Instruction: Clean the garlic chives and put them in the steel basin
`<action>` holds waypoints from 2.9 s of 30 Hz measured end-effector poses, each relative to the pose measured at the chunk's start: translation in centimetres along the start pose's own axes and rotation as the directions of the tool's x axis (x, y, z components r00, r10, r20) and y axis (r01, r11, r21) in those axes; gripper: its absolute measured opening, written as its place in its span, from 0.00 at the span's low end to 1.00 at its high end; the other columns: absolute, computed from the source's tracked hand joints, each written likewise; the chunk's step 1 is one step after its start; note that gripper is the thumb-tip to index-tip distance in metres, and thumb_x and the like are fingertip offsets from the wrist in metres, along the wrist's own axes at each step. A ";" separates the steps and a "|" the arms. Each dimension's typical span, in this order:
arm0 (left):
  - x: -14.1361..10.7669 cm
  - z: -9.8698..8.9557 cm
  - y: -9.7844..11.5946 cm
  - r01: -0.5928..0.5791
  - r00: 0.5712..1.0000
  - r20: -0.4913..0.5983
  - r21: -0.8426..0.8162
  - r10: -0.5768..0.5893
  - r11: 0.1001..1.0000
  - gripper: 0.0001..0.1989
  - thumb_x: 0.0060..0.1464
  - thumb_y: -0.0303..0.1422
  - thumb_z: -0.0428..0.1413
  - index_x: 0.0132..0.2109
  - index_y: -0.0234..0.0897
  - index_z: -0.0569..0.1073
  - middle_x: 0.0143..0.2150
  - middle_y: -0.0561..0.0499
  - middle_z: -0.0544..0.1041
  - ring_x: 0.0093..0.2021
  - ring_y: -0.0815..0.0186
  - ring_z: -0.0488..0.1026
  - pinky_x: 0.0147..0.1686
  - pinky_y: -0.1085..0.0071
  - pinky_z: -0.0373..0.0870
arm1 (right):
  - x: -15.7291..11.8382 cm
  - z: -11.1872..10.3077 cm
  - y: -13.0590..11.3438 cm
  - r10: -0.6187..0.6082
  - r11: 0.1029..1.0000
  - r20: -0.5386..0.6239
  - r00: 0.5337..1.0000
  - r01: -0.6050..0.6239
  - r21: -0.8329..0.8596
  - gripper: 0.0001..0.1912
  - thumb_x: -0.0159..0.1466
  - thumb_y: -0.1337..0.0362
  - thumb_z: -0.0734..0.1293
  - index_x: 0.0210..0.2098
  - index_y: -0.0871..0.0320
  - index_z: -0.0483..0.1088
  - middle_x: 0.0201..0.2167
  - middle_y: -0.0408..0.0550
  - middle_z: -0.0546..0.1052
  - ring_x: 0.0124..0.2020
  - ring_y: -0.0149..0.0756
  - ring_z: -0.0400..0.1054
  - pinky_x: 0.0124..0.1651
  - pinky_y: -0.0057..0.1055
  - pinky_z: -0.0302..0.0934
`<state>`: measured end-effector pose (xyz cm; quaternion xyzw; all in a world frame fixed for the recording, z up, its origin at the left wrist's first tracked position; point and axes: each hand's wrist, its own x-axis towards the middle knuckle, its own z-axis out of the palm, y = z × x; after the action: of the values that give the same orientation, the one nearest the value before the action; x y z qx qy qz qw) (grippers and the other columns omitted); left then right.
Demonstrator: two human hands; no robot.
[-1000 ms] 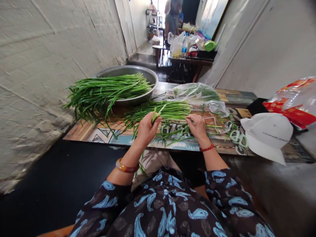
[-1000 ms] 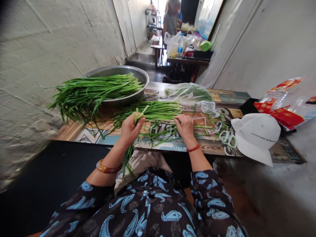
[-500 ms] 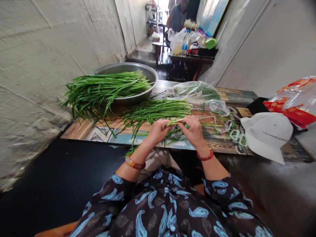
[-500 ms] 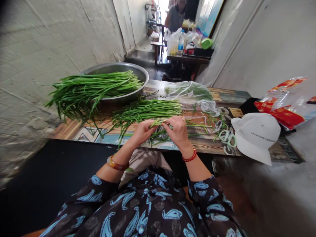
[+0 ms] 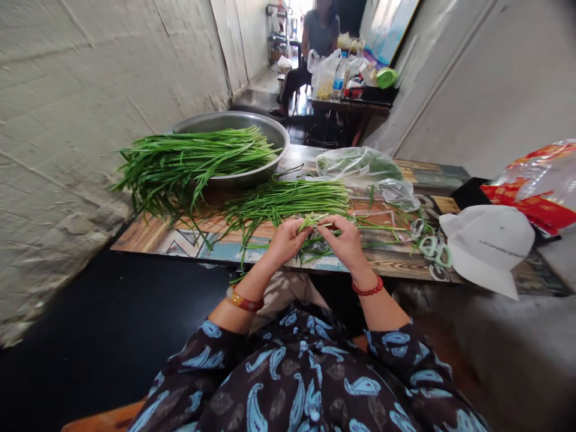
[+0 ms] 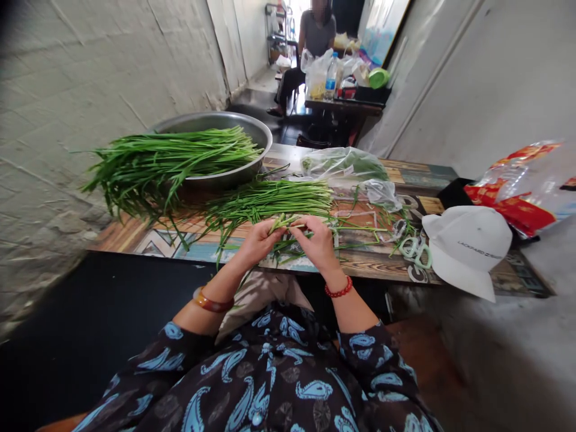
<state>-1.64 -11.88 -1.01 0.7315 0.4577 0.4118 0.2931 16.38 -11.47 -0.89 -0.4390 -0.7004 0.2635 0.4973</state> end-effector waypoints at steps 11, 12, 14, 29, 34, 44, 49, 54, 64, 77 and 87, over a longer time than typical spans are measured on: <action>-0.1 0.9 -2.2 -0.030 0.999 -0.027 0.268 0.038 0.963 0.13 0.62 0.35 0.51 0.30 0.37 0.73 0.30 0.48 0.75 0.35 0.63 0.70 0.37 0.71 0.63 | 0.5 1.1 2.9 -0.151 0.960 0.149 0.977 0.181 -0.214 0.07 0.66 0.63 0.66 0.35 0.54 0.78 0.36 0.50 0.80 0.42 0.43 0.73 0.50 0.39 0.65; 0.0 0.9 -2.4 -0.032 0.999 -0.026 0.251 0.040 0.967 0.12 0.62 0.34 0.51 0.31 0.37 0.74 0.31 0.48 0.75 0.35 0.63 0.70 0.37 0.71 0.64 | 0.7 1.4 3.2 -0.135 0.972 0.137 0.981 0.158 -0.176 0.07 0.65 0.63 0.66 0.34 0.54 0.77 0.36 0.49 0.81 0.42 0.42 0.73 0.50 0.39 0.65; 0.1 1.0 -2.6 -0.014 0.999 -0.039 0.215 0.023 0.977 0.11 0.60 0.34 0.51 0.33 0.37 0.75 0.31 0.49 0.76 0.34 0.63 0.70 0.37 0.71 0.64 | 1.1 1.8 3.6 -0.082 0.990 0.113 0.990 0.094 -0.103 0.07 0.65 0.63 0.66 0.34 0.54 0.77 0.36 0.49 0.81 0.41 0.40 0.74 0.48 0.37 0.66; 0.1 0.8 -3.0 0.252 0.957 -0.075 -0.266 -0.280 0.931 0.18 0.54 0.43 0.58 0.25 0.34 0.71 0.23 0.54 0.68 0.26 0.70 0.63 0.29 0.73 0.58 | 1.9 2.0 3.6 0.271 0.936 -0.109 0.956 -0.236 0.260 0.14 0.64 0.51 0.66 0.35 0.57 0.73 0.30 0.43 0.76 0.32 0.33 0.68 0.37 0.29 0.64; 0.0 0.9 -3.0 0.186 0.975 -0.087 -0.177 -0.204 0.966 0.15 0.53 0.40 0.57 0.25 0.35 0.69 0.25 0.53 0.68 0.30 0.68 0.64 0.31 0.72 0.59 | 1.8 1.4 3.2 -0.065 0.994 0.078 0.995 0.071 -0.081 0.08 0.64 0.58 0.68 0.34 0.55 0.77 0.36 0.49 0.80 0.41 0.40 0.72 0.50 0.37 0.65; 0.1 0.6 -3.0 0.156 0.984 -0.071 -0.117 -0.165 0.981 0.17 0.56 0.41 0.55 0.24 0.36 0.68 0.24 0.54 0.67 0.28 0.68 0.63 0.31 0.72 0.58 | 1.1 4.8 3.2 0.347 0.883 -0.040 0.937 -0.312 0.352 0.13 0.59 0.54 0.70 0.30 0.57 0.77 0.28 0.44 0.78 0.30 0.33 0.69 0.37 0.30 0.61; -0.1 0.8 -3.6 0.141 0.986 -0.071 -0.129 -0.151 0.982 0.18 0.56 0.42 0.56 0.24 0.35 0.67 0.23 0.54 0.65 0.28 0.68 0.62 0.31 0.71 0.57 | 1.8 4.2 3.5 0.470 0.763 -0.117 0.875 -0.336 0.552 0.18 0.58 0.48 0.70 0.29 0.57 0.73 0.26 0.42 0.74 0.25 0.29 0.63 0.30 0.27 0.57; -0.1 0.9 -3.9 0.173 0.981 -0.067 -0.132 -0.183 0.976 0.19 0.58 0.43 0.55 0.24 0.35 0.68 0.23 0.54 0.65 0.28 0.68 0.63 0.33 0.71 0.56 | 2.2 0.6 3.8 0.360 0.892 -0.205 0.910 -0.272 0.362 0.22 0.64 0.46 0.64 0.27 0.57 0.73 0.26 0.45 0.75 0.28 0.31 0.66 0.34 0.29 0.60; -0.1 0.7 -3.6 0.104 0.992 -0.061 -0.084 -0.109 0.991 0.19 0.60 0.42 0.53 0.25 0.36 0.68 0.23 0.54 0.67 0.28 0.68 0.63 0.32 0.72 0.57 | 1.1 2.3 3.1 -0.093 0.992 0.040 0.995 0.096 -0.084 0.10 0.66 0.61 0.66 0.32 0.55 0.77 0.32 0.49 0.81 0.36 0.39 0.73 0.44 0.35 0.66; -0.7 -2.6 -1.9 -0.115 0.988 -0.039 0.466 0.151 0.877 0.13 0.66 0.37 0.51 0.37 0.38 0.77 0.41 0.45 0.81 0.47 0.56 0.70 0.49 0.59 0.66 | 0.7 2.5 2.4 -0.092 0.990 0.039 0.995 0.096 -0.102 0.19 0.73 0.59 0.57 0.33 0.56 0.76 0.31 0.48 0.80 0.35 0.37 0.73 0.41 0.32 0.65; -1.4 -7.0 -1.6 0.124 0.942 -0.324 0.085 -0.090 0.989 0.17 0.65 0.43 0.48 0.35 0.37 0.73 0.27 0.52 0.73 0.27 0.66 0.69 0.31 0.71 0.64 | -0.9 0.3 2.5 -0.157 0.921 0.512 0.845 0.312 -0.233 0.11 0.67 0.62 0.67 0.48 0.53 0.78 0.37 0.49 0.78 0.36 0.36 0.73 0.43 0.33 0.69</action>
<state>-8.77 -12.10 0.67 0.6435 0.5589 0.4837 0.1989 17.12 -11.10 -3.41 -0.3409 -0.8833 0.1889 0.2607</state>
